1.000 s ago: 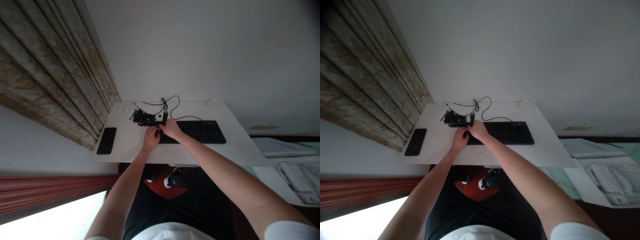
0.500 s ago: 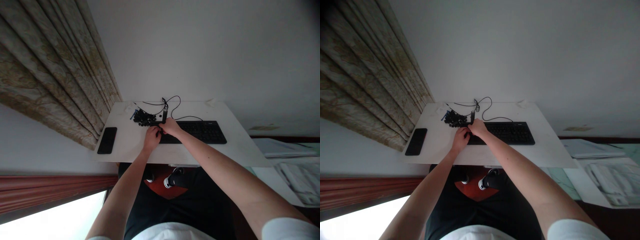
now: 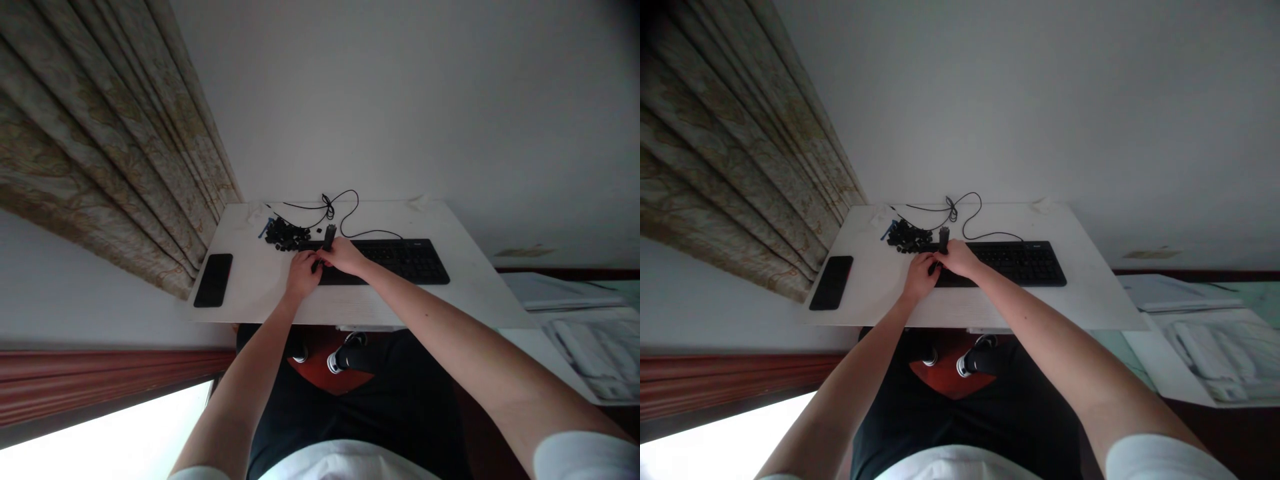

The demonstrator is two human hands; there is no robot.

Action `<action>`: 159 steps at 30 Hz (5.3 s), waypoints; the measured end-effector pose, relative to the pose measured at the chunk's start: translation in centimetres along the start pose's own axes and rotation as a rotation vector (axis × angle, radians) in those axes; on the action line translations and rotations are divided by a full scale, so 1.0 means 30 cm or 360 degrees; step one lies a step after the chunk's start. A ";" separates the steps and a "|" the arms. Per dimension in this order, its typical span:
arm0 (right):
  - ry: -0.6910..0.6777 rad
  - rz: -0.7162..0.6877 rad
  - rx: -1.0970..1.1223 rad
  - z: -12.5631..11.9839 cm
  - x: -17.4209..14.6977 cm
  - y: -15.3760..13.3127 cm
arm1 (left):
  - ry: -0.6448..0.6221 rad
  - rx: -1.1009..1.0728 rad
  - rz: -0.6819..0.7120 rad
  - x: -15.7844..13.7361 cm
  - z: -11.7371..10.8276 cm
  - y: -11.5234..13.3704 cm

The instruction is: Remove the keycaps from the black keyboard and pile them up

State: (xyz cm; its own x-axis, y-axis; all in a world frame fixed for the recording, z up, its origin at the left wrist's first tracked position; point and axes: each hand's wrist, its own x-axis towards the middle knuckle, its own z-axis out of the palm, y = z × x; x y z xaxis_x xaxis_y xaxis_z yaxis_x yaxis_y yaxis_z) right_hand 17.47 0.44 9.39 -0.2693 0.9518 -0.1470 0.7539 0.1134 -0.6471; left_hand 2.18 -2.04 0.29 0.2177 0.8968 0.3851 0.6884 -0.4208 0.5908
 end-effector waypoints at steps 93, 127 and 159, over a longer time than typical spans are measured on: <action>0.1439 0.0054 0.0182 0.096 -0.234 0.362 | 0.0142 0.0015 -0.0134 -0.023 -0.027 0.070; 0.0263 0.0165 0.0381 0.013 0.015 0.086 | -0.0011 0.0206 -0.0071 -0.035 -0.004 0.072; 0.0092 -0.0105 -0.0215 -0.184 0.083 -0.168 | -0.0253 0.0327 -0.0205 0.037 -0.025 0.101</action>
State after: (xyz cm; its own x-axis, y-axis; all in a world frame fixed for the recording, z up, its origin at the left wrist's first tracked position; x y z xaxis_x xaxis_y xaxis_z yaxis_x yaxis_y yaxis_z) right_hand 16.32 3.80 16.42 -0.2890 0.9553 -0.0617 0.8104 0.2098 -0.5469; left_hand 3.98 -2.44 3.04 0.2140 0.9580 0.1910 0.8396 -0.2803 0.4652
